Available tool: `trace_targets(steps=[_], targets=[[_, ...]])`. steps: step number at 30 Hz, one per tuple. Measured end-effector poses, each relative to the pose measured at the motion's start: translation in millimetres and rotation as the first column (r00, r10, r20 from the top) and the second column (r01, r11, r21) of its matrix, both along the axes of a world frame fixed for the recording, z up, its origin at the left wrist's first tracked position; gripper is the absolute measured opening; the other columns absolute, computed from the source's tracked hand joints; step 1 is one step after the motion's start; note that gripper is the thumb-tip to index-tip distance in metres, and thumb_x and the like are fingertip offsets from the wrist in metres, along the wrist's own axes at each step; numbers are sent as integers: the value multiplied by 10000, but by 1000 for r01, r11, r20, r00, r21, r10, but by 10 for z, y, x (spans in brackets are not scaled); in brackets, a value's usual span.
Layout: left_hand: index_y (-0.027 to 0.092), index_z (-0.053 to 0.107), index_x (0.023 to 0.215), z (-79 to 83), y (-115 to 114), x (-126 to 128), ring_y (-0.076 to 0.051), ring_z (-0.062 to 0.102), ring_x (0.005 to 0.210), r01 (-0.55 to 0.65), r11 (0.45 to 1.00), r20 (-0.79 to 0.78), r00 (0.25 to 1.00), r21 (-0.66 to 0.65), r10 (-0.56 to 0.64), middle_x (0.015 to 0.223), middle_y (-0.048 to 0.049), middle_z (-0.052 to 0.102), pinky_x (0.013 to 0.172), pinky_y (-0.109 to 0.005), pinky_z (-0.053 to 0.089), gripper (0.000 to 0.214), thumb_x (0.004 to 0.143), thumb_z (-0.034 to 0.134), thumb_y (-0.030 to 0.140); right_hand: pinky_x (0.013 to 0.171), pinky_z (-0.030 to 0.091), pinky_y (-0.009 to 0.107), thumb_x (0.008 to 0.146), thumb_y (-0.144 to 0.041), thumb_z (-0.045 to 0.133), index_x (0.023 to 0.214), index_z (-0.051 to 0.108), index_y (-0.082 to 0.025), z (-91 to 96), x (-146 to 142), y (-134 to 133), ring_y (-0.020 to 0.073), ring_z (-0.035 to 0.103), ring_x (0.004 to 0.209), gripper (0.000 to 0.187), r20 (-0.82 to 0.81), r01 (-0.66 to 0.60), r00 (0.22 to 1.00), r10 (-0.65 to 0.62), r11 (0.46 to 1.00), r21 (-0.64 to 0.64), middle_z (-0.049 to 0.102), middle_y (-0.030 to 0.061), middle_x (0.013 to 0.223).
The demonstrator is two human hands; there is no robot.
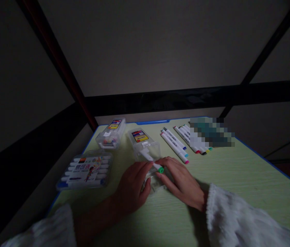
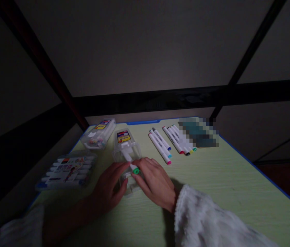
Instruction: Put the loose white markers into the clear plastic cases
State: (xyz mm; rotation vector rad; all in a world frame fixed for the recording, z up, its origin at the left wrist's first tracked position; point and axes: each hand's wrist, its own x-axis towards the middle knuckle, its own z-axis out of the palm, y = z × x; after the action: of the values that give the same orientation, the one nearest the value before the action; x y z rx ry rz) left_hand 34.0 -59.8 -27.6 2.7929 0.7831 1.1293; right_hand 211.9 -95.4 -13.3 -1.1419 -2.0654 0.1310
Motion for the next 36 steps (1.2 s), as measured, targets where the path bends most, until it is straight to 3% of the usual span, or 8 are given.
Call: trace_targets(steps=[14,36], targets=[[141,398,1217,-32,6,-5,-212,567,963,-8,1000,8,1000,-10,8,1051,-118,591,838,-349,497,410,809,437,120,663,466,332,922,-239,359,1033,513,-160,-7,-1,8,190,576,752,205,26,3,1000,-5,998,65,622,68,835],[143,427,1171,14,6,20,-190,559,949,31,996,12,999,-89,-30,1032,-104,573,832,-322,497,374,803,427,75,774,477,397,898,-192,384,1089,513,-164,-40,-3,34,212,548,892,232,-8,-41,999,40,997,-62,611,83,939]])
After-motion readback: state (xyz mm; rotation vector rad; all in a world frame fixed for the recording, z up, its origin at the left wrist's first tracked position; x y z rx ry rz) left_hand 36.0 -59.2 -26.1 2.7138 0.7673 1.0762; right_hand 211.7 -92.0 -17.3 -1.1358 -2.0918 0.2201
